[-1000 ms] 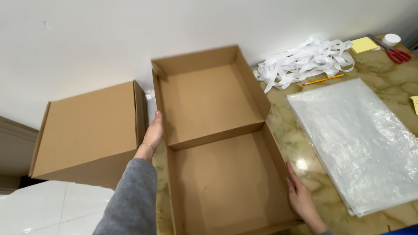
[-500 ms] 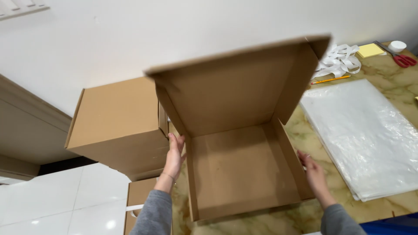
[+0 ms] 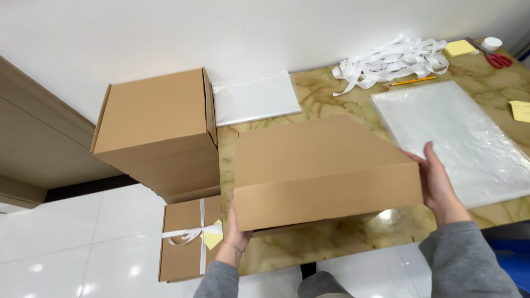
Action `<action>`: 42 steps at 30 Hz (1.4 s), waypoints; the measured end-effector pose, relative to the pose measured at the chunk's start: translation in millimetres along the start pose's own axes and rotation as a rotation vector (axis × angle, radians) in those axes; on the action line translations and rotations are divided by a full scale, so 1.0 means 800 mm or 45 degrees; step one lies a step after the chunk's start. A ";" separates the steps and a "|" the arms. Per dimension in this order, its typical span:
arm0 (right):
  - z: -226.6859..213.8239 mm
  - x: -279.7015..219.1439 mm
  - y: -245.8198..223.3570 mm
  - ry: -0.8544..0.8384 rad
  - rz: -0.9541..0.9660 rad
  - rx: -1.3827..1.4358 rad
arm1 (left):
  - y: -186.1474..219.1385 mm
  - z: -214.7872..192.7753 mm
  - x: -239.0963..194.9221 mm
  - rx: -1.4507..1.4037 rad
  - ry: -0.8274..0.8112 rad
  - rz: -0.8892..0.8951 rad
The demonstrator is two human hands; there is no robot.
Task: The person assembles a cardboard box on a marble countertop, then ties a white ribbon around it to form a bow. They also handle a yellow sticky note and a bubble wrap sheet during the process.
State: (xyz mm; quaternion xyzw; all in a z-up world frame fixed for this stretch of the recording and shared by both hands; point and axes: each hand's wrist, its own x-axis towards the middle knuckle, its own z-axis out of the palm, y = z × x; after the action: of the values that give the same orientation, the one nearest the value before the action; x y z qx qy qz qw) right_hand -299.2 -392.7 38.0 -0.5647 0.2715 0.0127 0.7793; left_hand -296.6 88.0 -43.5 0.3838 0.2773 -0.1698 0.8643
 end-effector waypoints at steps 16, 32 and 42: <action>-0.012 -0.054 0.110 0.515 0.021 -0.944 | -0.054 -0.016 -0.113 0.448 0.380 0.001; -0.038 -0.021 0.134 0.136 -0.049 0.125 | -0.016 -0.010 -0.093 0.634 0.231 0.621; 0.097 -0.047 -0.053 0.089 -0.738 0.276 | 0.077 0.115 -0.103 0.435 0.165 0.965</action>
State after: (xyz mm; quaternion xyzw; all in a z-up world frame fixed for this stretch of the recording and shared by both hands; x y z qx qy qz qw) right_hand -285.8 -328.1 108.5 -0.5322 0.1253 -0.2586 0.7964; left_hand -298.2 64.2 92.4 0.6064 0.1380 0.1411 0.7703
